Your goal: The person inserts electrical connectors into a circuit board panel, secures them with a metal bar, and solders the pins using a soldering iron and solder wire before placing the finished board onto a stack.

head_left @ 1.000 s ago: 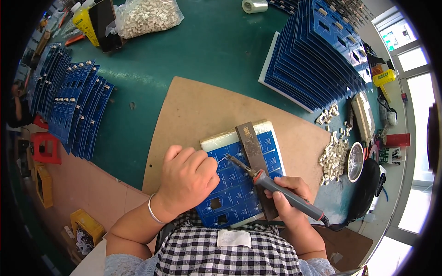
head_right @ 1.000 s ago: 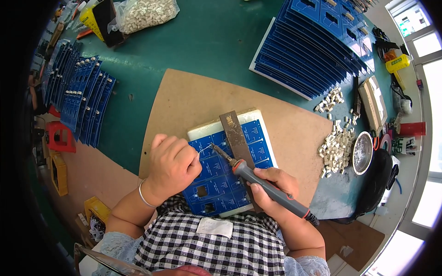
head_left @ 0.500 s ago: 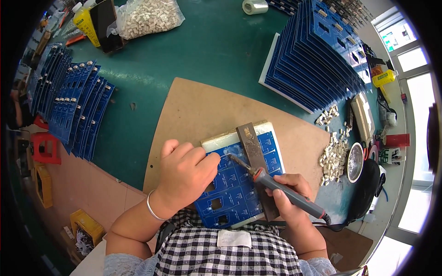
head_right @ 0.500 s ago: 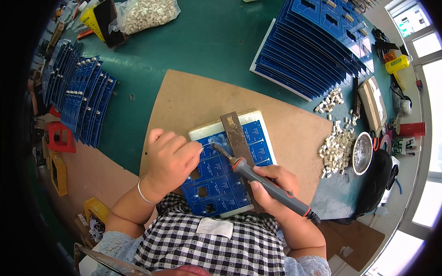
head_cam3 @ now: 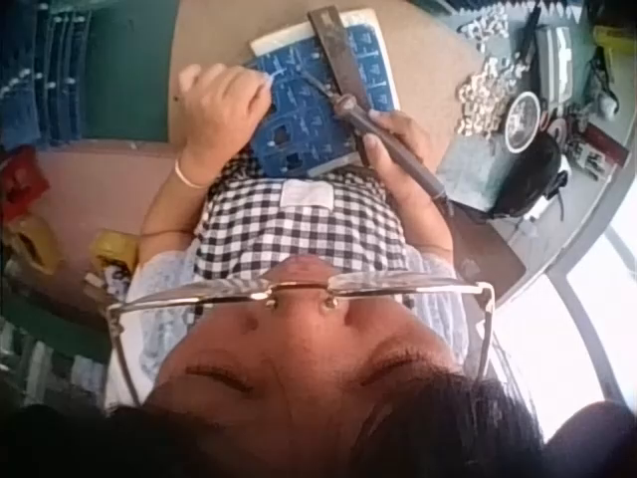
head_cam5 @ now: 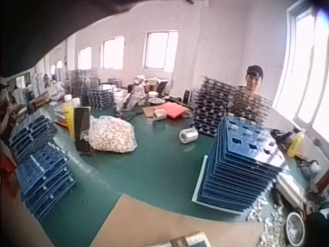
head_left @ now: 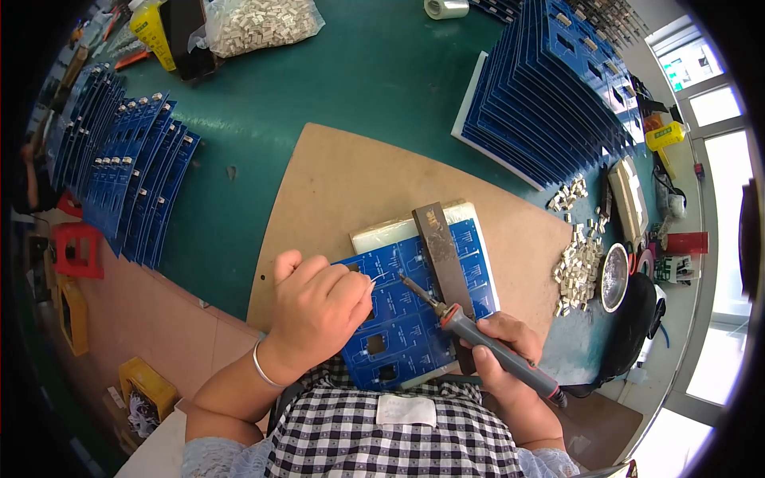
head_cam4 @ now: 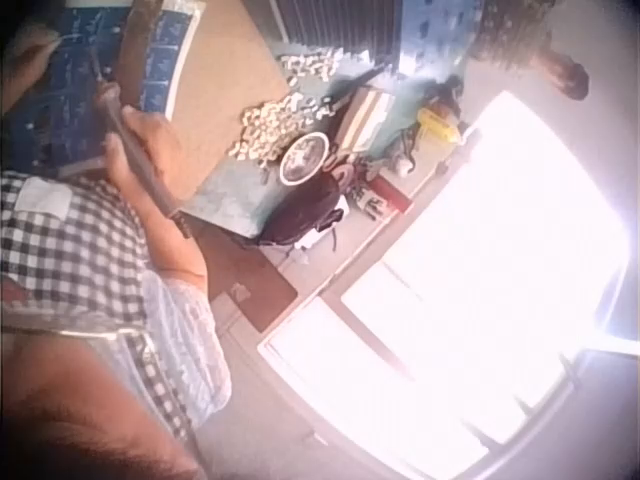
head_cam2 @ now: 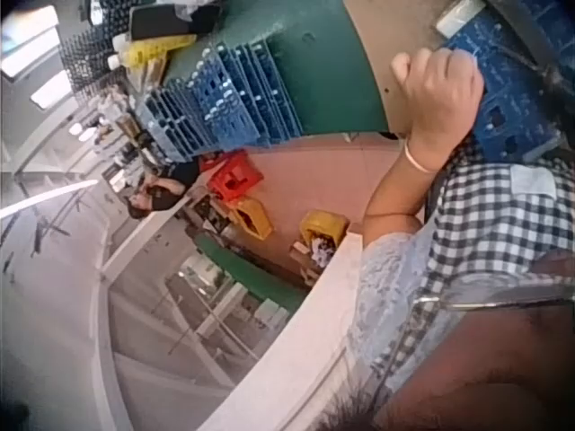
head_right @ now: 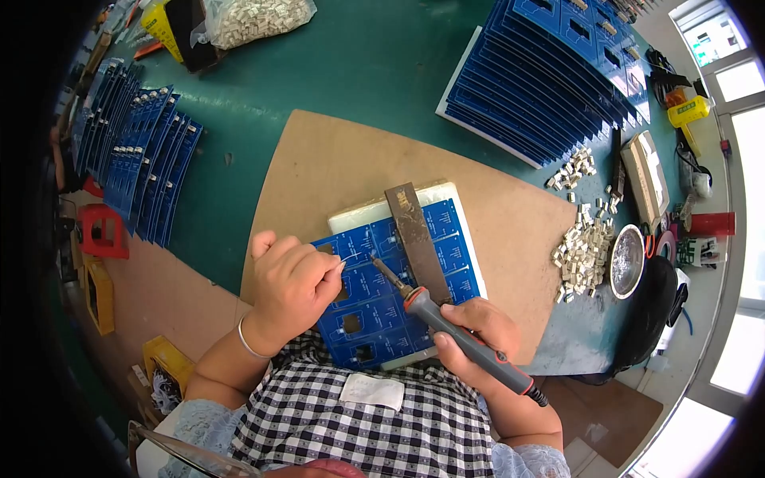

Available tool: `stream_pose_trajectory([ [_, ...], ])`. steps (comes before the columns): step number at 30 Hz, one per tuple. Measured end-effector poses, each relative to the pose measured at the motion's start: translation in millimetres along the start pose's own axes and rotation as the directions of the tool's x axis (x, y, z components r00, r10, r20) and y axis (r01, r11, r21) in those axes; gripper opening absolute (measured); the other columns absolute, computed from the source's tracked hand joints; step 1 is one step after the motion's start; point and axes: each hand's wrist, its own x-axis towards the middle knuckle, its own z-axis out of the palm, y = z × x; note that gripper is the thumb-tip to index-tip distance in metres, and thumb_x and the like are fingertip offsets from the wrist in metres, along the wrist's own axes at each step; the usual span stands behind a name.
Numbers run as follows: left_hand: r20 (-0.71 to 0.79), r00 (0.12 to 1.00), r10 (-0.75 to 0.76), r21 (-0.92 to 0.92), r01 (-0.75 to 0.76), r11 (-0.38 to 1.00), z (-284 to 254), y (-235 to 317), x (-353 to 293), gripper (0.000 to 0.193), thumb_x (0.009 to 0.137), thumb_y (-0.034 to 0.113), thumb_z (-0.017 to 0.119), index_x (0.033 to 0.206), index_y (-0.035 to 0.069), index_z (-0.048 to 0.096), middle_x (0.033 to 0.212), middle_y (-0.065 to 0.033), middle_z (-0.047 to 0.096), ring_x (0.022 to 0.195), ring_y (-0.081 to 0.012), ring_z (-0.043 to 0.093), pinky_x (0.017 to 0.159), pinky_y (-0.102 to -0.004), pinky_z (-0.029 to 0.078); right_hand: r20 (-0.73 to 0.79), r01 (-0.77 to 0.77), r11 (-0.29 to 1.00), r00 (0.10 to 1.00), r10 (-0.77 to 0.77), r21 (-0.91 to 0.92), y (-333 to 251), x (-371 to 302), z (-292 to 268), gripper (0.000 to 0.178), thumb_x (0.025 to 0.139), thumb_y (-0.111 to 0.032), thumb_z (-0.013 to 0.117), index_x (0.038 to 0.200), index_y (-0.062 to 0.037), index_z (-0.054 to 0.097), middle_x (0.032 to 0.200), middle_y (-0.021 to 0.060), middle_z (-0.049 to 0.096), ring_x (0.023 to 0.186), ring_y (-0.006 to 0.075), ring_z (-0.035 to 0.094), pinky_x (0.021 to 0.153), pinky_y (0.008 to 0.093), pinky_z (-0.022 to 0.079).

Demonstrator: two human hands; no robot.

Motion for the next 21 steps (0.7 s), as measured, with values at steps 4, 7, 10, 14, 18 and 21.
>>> stream_pose_trajectory([
  [4, 0.035, 0.999, 0.008, -0.010, -0.008, 1.000, 1.7, 1.8, -1.2, 0.017, 0.068, 0.006, 0.073, 0.071, 0.013, 0.059, 0.062, 0.0023, 0.056, 0.058, -0.0172, 0.049, 0.069, -0.0358, 0.031, 0.001, -0.046, 0.999, 0.999, 0.046, -0.015, 0.3, 1.6, 2.0, 0.025, 0.077, -0.013, 0.072, 0.094, 0.0019, 0.062, 0.075, 0.0139, 0.065, 0.063, 0.0232, 0.064, 0.059, 0.0323, 0.050],
  [7, 0.059, 0.998, 0.008, -0.007, -0.008, 1.000, 1.6, 2.7, -2.2, 0.016, 0.068, 0.007, 0.074, 0.072, 0.013, 0.059, 0.063, 0.0025, 0.056, 0.059, -0.0171, 0.049, 0.070, -0.0357, 0.031, 0.013, -0.056, 0.998, 0.998, 0.057, -0.032, -1.2, 3.0, 2.2, 0.025, 0.077, -0.013, 0.072, 0.094, 0.0017, 0.062, 0.075, 0.0143, 0.065, 0.063, 0.0235, 0.064, 0.059, 0.0324, 0.050],
  [10, 0.083, 0.997, 0.003, -0.023, -0.001, 1.000, 0.9, 3.5, -1.7, 0.015, 0.069, 0.008, 0.074, 0.073, 0.013, 0.060, 0.063, 0.0023, 0.056, 0.060, -0.0171, 0.049, 0.070, -0.0358, 0.031, -0.011, -0.043, 0.999, 0.999, 0.043, -0.004, 1.5, 2.2, 4.3, 0.025, 0.077, -0.013, 0.072, 0.094, 0.0015, 0.062, 0.075, 0.0143, 0.065, 0.063, 0.0233, 0.064, 0.058, 0.0321, 0.050],
  [14, 0.062, 0.998, 0.012, -0.007, -0.011, 1.000, 3.3, 4.5, -2.6, 0.018, 0.071, 0.009, 0.071, 0.069, 0.015, 0.054, 0.059, 0.0028, 0.046, 0.061, -0.0155, 0.046, 0.069, -0.0346, 0.031, 0.002, -0.029, 0.999, 1.000, 0.029, -0.015, 1.7, 1.6, 3.7, 0.025, 0.076, -0.013, 0.073, 0.093, 0.0017, 0.062, 0.074, 0.0140, 0.065, 0.061, 0.0230, 0.063, 0.057, 0.0320, 0.050],
  [18, 0.073, 0.997, 0.014, -0.011, -0.013, 1.000, 2.0, 5.0, -3.0, 0.013, 0.072, 0.011, 0.072, 0.074, 0.015, 0.060, 0.061, 0.0031, 0.047, 0.062, -0.0153, 0.046, 0.070, -0.0345, 0.031, -0.007, 0.000, 1.000, 1.000, 0.000, -0.014, 2.9, -0.9, 5.4, 0.025, 0.075, -0.013, 0.073, 0.092, 0.0020, 0.063, 0.072, 0.0135, 0.064, 0.059, 0.0222, 0.062, 0.055, 0.0313, 0.049],
  [21, 0.084, 0.996, 0.024, -0.006, -0.023, 1.000, 0.6, 4.4, -2.9, 0.012, 0.072, 0.012, 0.073, 0.077, 0.015, 0.063, 0.062, 0.0036, 0.046, 0.062, -0.0148, 0.046, 0.070, -0.0345, 0.031, -0.014, 0.002, 1.000, 1.000, -0.002, -0.021, 1.6, -3.1, 5.9, 0.025, 0.074, -0.012, 0.074, 0.091, 0.0022, 0.062, 0.070, 0.0131, 0.063, 0.057, 0.0216, 0.061, 0.053, 0.0309, 0.048],
])
